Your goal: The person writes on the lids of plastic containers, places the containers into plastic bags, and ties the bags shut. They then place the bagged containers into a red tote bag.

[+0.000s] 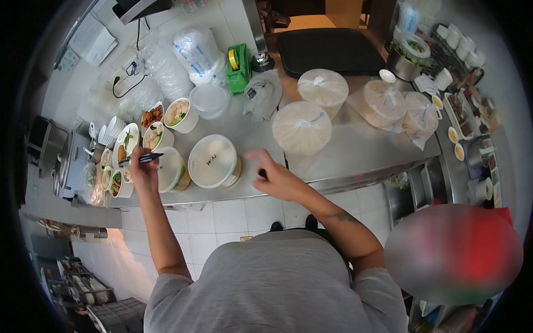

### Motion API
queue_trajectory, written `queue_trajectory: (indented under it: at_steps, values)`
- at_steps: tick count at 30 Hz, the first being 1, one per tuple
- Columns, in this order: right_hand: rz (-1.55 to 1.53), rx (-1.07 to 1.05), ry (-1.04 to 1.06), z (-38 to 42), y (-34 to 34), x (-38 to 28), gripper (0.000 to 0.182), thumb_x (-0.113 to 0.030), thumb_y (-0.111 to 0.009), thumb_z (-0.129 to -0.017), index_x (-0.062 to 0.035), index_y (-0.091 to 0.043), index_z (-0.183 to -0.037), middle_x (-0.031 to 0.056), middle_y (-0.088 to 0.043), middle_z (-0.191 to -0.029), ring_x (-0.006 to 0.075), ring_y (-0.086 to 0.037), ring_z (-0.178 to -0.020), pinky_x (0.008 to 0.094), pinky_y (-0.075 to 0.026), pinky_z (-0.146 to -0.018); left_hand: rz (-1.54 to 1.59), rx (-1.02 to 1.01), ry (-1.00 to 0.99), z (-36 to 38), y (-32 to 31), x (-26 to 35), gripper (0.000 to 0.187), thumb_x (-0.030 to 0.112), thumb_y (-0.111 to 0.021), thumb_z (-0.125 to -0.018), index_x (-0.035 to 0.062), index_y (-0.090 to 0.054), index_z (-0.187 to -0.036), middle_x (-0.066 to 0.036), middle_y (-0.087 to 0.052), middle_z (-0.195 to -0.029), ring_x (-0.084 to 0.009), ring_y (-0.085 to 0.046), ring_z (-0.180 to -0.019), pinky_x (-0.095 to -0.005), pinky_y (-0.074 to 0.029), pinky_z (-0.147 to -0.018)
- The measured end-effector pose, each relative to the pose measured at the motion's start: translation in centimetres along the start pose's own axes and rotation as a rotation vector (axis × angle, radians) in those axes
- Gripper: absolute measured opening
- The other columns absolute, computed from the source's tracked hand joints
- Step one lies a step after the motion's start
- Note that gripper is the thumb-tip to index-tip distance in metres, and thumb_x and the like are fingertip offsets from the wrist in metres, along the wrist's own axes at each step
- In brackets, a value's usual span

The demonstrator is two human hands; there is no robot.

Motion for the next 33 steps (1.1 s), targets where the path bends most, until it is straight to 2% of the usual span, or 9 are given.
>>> queue_trajectory:
  at_steps: [2,7,12,22,25,27,29,31,33]
  values:
    - [0.013,0.055,0.05,-3.6,0.6,-2.3,0.056,0.001,-0.056,-0.076,-0.0094,-0.029,-0.125,-0.002,-0.036,-0.067,0.0093,-0.037,-0.062,0.0233,-0.036,-0.061,-0.123,-0.044,-0.026,2.2,-6.6,-0.1,0.013,0.015,-0.06,-0.083,0.0072,-0.049,-0.08,-0.002,-0.048,-0.067,-0.0085,-0.043,-0.047,-0.0213,-0.036,-0.041]
    - [0.0,0.062,0.148,-8.7,0.4,-3.4,0.061,0.002,-0.053,-0.073,-0.0106,-0.026,-0.127,0.0028,-0.041,-0.066,0.0171,-0.044,-0.058,0.0311,-0.04,-0.059,-0.5,-0.173,-0.044,4.3,-15.1,-2.3,0.017,0.014,-0.06,-0.082,0.0059,-0.049,-0.072,0.002,-0.048,-0.064,-0.0055,-0.045,-0.053,-0.0207,-0.036,-0.044]
    - [0.047,0.079,0.14,-11.3,-0.3,-3.3,0.066,0.004,-0.05,-0.071,-0.0117,-0.023,-0.129,0.0064,-0.045,-0.066,0.0217,-0.049,-0.06,0.0339,-0.041,-0.061,-0.634,-0.26,-0.043,2.6,-15.4,-4.3,0.018,0.014,-0.06,-0.084,0.0065,-0.048,-0.073,0.003,-0.046,-0.061,-0.004,-0.043,-0.051,-0.0198,-0.035,-0.045]
    - [0.012,0.247,0.172,-18.8,-1.1,-3.3,0.069,0.006,-0.05,-0.071,-0.0129,-0.021,-0.131,0.0078,-0.046,-0.069,0.0234,-0.051,-0.061,0.034,-0.042,-0.062,-0.499,-0.431,-0.044,-5.6,-14.5,-5.8,0.018,0.015,-0.058,-0.086,0.0052,-0.048,-0.073,0.003,-0.045,-0.061,-0.0044,-0.041,-0.052,-0.0212,-0.033,-0.045]
    - [-0.1,0.315,0.348,-21.1,-2.1,-3.2,0.062,0.006,-0.051,-0.075,-0.0113,-0.027,-0.129,0.0052,-0.049,-0.081,0.0185,-0.053,-0.07,0.0306,-0.045,-0.066,-0.544,-0.485,-0.297,-7.6,-13.7,-8.2,0.02,0.015,-0.058,-0.086,0.0034,-0.047,-0.073,0.002,-0.043,-0.061,-0.0071,-0.04,-0.055,-0.0241,-0.035,-0.049]
    - [-0.297,0.255,0.204,-22.4,-2.7,-0.7,0.06,0.004,-0.053,-0.076,-0.0093,-0.029,-0.129,0.0054,-0.052,-0.09,0.0176,-0.054,-0.076,0.0291,-0.046,-0.068,-0.646,-0.603,-0.107,-9.0,-13.3,-10.0,0.018,0.015,-0.059,-0.084,0.0011,-0.048,-0.079,-0.004,-0.047,-0.062,-0.0133,-0.045,-0.059,-0.0296,-0.039,-0.054]
    - [-0.609,0.089,-0.2,-23.2,-2.7,4.8,0.061,0.0,-0.056,-0.075,-0.0068,-0.03,-0.129,0.0077,-0.053,-0.097,0.0196,-0.055,-0.078,0.0291,-0.046,-0.068,-0.772,-0.733,-0.017,-10.6,-13.8,-11.9,0.018,0.015,-0.06,-0.083,-0.0008,-0.052,-0.088,-0.01,-0.052,-0.061,-0.0218,-0.054,-0.06,-0.0353,-0.044,-0.058]
    - [-0.32,0.281,-0.363,-23.1,-0.3,4.7,0.064,-0.005,-0.059,-0.074,-0.005,-0.028,-0.13,0.0085,-0.053,-0.094,0.0201,-0.054,-0.076,0.0295,-0.045,-0.068,-0.878,-0.829,-0.187,-14.4,-14.4,-12.2,0.045,0.03,-0.068,-0.078,-0.0006,-0.049,-0.105,-0.018,-0.054,-0.087,-0.0335,-0.056,-0.072,-0.0388,-0.045,-0.066]
    - [-0.107,0.422,-0.471,-22.7,1.5,5.9,0.07,-0.007,-0.06,-0.072,-0.0045,-0.024,-0.133,0.0122,-0.052,-0.095,0.0242,-0.055,-0.084,0.0322,-0.044,-0.074,-1.138,-0.626,-0.53,-20.7,-15.1,-10.2,0.062,0.037,-0.072,-0.073,0.0014,-0.043,-0.115,-0.023,-0.049,-0.107,-0.0396,-0.058,-0.08,-0.0404,-0.047,-0.071]
Point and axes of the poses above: each hand's wrist, its own z-axis away from the middle knuckle, its own y-axis out of the back of the hand, x = y × z, the point moved 5 cm from there along -z, towards the middle knuckle
